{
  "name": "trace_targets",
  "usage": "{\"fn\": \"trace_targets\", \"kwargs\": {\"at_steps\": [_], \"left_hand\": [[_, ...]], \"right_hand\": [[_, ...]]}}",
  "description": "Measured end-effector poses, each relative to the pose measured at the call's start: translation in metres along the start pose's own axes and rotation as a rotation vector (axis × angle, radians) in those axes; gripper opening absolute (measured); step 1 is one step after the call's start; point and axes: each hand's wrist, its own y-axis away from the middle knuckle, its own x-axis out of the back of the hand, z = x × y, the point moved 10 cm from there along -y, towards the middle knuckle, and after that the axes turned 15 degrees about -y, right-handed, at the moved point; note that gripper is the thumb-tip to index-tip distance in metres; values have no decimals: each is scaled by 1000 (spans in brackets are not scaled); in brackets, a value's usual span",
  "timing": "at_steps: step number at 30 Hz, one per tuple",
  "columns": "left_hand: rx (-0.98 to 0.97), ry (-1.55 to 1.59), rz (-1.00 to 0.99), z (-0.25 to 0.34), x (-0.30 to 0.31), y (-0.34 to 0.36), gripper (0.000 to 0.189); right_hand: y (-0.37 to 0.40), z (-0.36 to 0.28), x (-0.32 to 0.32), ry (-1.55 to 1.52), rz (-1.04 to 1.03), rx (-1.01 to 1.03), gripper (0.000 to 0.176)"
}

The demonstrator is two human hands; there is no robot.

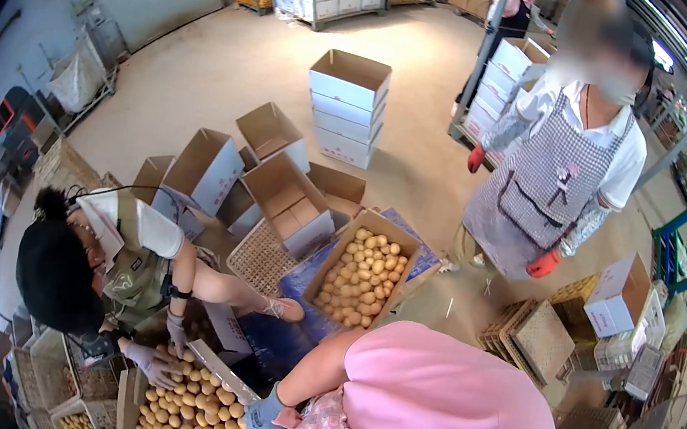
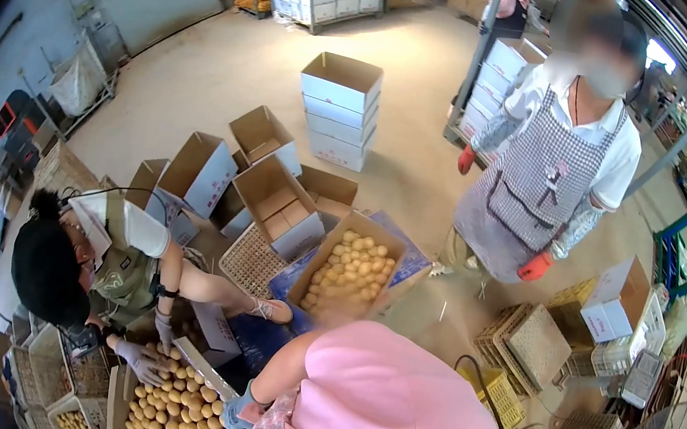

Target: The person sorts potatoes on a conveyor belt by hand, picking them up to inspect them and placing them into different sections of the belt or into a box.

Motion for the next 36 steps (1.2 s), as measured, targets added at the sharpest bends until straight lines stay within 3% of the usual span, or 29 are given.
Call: {"fn": "trace_targets", "kwargs": {"at_steps": [16, 22, 25, 26, 27, 28, 29, 31, 32, 34, 36], "left_hand": [[137, 11, 12, -26, 2, 4, 68], [172, 19, 33, -66, -1, 37, 76], [298, -14, -1, -106, 10, 118, 81], [293, -2, 1, -115, 7, 124, 82], [346, -28, -5, -122, 14, 156, 83], [380, -34, -8, -129, 17, 178, 85], [444, -30, -10, -133, 25, 197, 86], [705, 22, 22, -135, 60, 239, 91], [752, 3, 50, -135, 86, 228, 78], [863, -126, -16, -132, 109, 253, 78], [969, -220, -195, -127, 111, 305, 64]], "right_hand": [[21, 21, -33, -364, -169, -149, 39], [3, -23, -42, -944, -228, -175, 45], [-6, -90, -59, -1350, -365, -219, 48], [-9, -84, -34, -1395, -289, -225, 49], [-8, -100, -44, -1443, -354, -235, 50], [-18, -99, -59, -1336, -368, -163, 46], [-27, -100, -78, -1074, -384, 36, 42], [-29, -121, -121, -452, -281, 612, 34], [-42, -108, -119, -704, -353, 303, 34], [-66, -96, -112, -1236, -396, -239, 34], [-117, -107, -78, -1244, -330, -192, 35]]}}
